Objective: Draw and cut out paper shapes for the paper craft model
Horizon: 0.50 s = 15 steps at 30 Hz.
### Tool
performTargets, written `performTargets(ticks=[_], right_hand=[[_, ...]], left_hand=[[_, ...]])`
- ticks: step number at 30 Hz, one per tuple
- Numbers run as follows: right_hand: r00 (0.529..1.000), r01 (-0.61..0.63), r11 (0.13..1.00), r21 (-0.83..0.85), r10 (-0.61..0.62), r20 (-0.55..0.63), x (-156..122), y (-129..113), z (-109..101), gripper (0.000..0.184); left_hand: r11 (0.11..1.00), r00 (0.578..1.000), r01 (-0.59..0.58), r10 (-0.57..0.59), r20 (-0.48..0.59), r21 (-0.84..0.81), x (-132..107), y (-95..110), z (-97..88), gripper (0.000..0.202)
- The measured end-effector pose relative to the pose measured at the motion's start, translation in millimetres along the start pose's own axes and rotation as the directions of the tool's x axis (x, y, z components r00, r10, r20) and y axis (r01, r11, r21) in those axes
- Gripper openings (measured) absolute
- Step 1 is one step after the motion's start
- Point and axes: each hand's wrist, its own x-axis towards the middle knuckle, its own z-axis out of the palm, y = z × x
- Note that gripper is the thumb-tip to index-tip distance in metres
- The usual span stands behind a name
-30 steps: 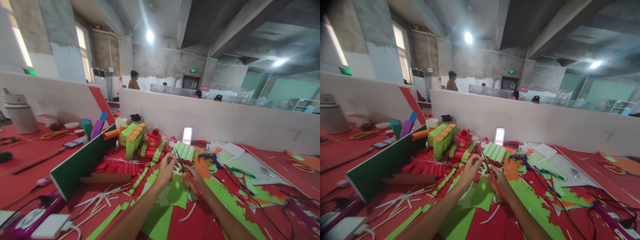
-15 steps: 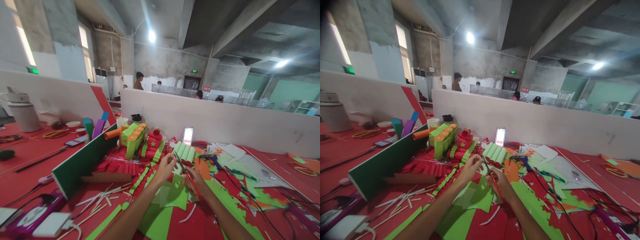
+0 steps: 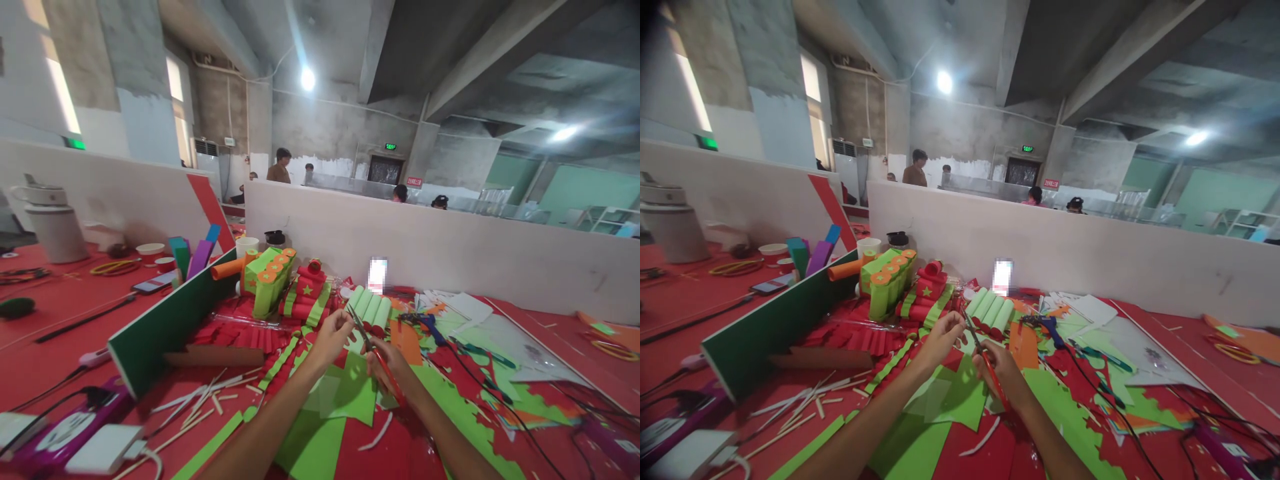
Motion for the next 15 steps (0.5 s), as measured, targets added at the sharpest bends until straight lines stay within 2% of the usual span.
performTargets(ticks=[10, 15], right_hand=[[1.000, 0.019, 1.000, -0.005, -0.019, 0.000, -3.6, -4.7, 0.3, 0.044], [0.999, -0.021, 0.999, 0.033, 0.020, 0.026, -3.7, -5.9, 0.5, 0.045]], left_hand=[[1.000, 1.000, 0.006, -0.007, 0.012, 0.014, 0.7, -1.0, -0.8, 0.012], [1.000, 1.000, 0.019, -0.019, 0.023, 0.000, -0.1, -0.3, -1.2, 0.012]])
